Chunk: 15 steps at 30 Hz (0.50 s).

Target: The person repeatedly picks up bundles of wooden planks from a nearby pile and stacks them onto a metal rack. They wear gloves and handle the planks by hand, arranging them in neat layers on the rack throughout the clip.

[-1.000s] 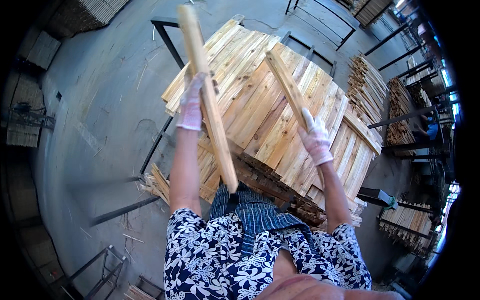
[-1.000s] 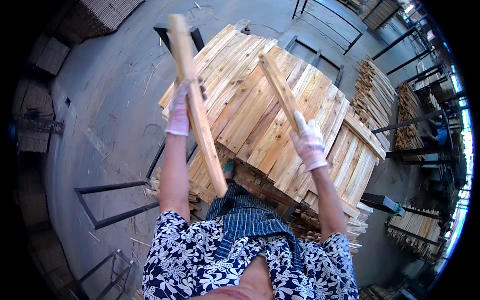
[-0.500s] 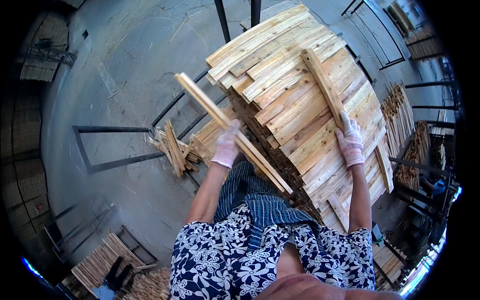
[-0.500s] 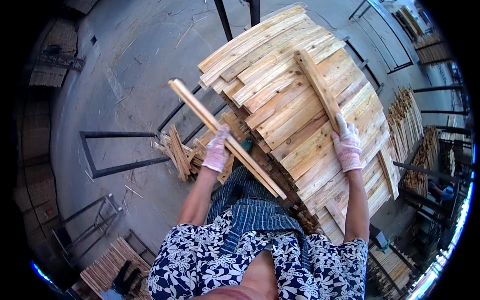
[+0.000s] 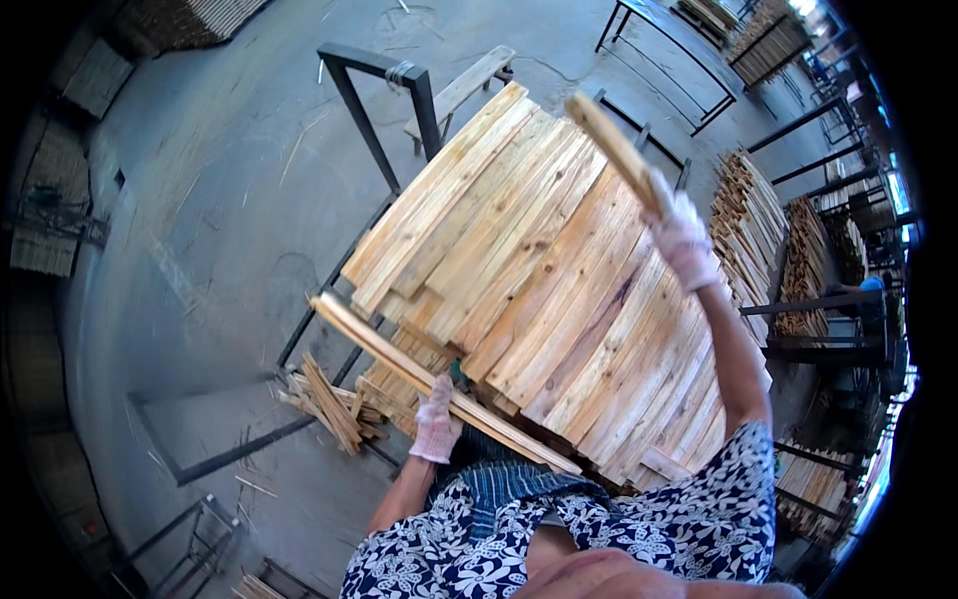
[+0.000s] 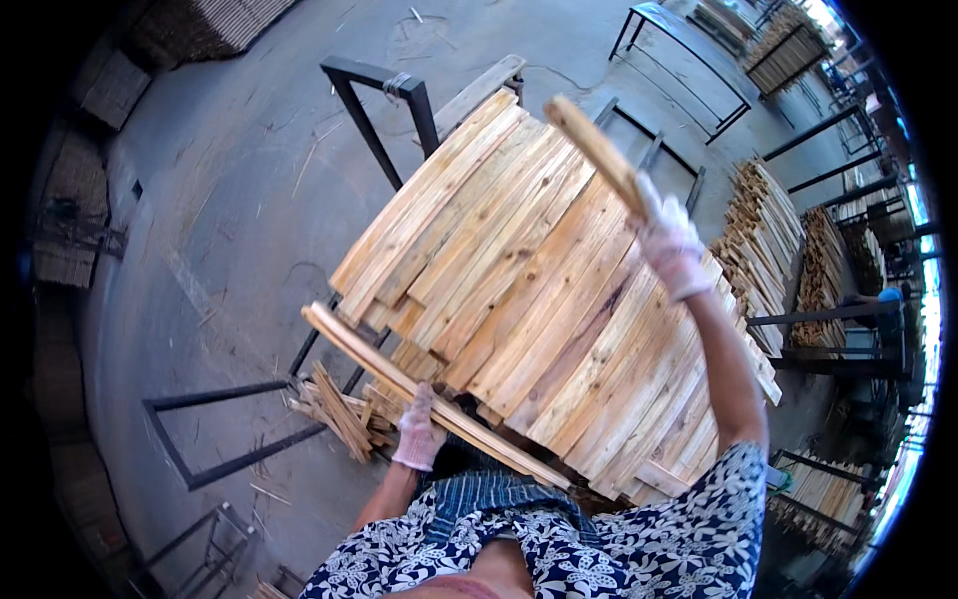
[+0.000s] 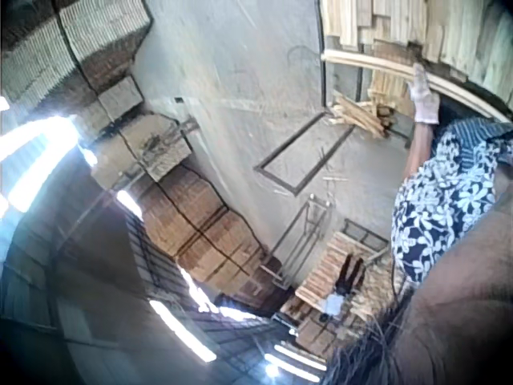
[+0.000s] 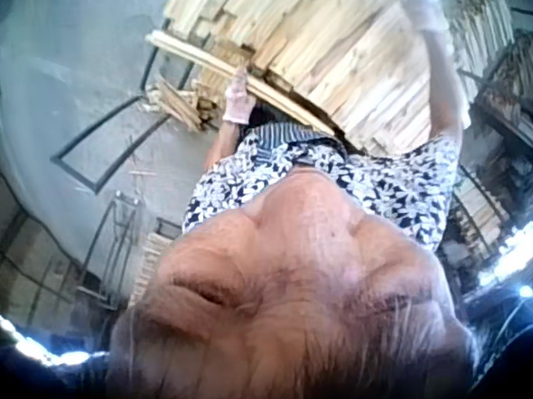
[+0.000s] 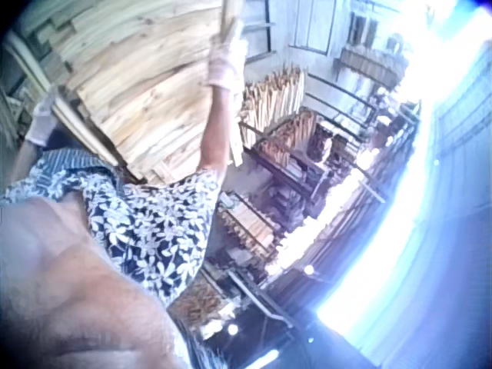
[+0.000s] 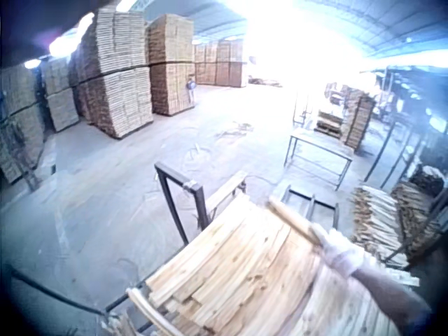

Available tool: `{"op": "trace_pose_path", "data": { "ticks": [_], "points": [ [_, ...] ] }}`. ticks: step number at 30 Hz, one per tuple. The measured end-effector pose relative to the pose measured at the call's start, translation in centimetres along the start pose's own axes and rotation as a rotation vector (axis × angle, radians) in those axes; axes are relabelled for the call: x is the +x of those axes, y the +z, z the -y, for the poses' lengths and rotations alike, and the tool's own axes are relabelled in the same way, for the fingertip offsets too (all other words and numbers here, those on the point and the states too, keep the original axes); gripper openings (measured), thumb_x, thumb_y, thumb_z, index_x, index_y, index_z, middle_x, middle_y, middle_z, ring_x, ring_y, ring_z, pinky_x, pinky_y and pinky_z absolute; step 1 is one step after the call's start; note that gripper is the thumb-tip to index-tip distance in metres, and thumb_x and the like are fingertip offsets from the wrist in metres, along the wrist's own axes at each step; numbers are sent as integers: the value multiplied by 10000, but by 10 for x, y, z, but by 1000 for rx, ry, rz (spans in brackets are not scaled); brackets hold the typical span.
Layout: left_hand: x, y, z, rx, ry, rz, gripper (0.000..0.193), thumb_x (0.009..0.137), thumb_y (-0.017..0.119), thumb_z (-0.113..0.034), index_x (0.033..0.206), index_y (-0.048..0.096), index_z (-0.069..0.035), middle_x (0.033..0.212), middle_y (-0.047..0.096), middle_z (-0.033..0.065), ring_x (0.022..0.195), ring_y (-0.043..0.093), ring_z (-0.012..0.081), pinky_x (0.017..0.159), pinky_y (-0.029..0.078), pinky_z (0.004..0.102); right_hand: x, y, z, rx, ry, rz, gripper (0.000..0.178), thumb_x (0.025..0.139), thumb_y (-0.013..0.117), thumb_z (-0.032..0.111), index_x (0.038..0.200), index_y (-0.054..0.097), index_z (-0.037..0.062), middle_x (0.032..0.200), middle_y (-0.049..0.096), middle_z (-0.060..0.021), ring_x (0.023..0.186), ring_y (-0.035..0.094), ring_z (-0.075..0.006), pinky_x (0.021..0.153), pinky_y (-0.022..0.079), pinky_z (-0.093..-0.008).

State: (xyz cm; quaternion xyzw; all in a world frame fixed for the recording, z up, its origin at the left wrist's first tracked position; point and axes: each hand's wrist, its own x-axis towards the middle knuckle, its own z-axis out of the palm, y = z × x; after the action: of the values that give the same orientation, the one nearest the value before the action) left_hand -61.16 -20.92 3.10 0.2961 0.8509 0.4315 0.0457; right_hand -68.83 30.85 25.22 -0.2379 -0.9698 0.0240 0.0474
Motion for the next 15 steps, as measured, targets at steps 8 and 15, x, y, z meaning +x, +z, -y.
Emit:
{"op": "trace_pose_path", "data": {
  "ticks": [8, 15],
  "points": [
    [-17, -10, -2, 49, 65, 198, 803, 792, 742, -149, 1506, 437, 57, 1489, 539, 225, 1112, 707, 318, 900, 583, 419, 225, 51, -30, 627, 27, 266, 720, 919, 739, 260, 1566, 425, 268, 1409, 594, -115, 1194, 598, -243, 1051, 444, -369],
    [-41, 16, 3, -462, -169, 273, 668, 882, 598, -148, 1513, 442, 6, 1545, 482, 207, 1386, 526, 304, 1038, 492, 332, 236, 95, -22, 967, 100, 670, 760, 921, 760, 317, 1568, 411, 122, 1452, 548, -91, 1330, 498, -196, 1142, 368, -323]
  ]
}}
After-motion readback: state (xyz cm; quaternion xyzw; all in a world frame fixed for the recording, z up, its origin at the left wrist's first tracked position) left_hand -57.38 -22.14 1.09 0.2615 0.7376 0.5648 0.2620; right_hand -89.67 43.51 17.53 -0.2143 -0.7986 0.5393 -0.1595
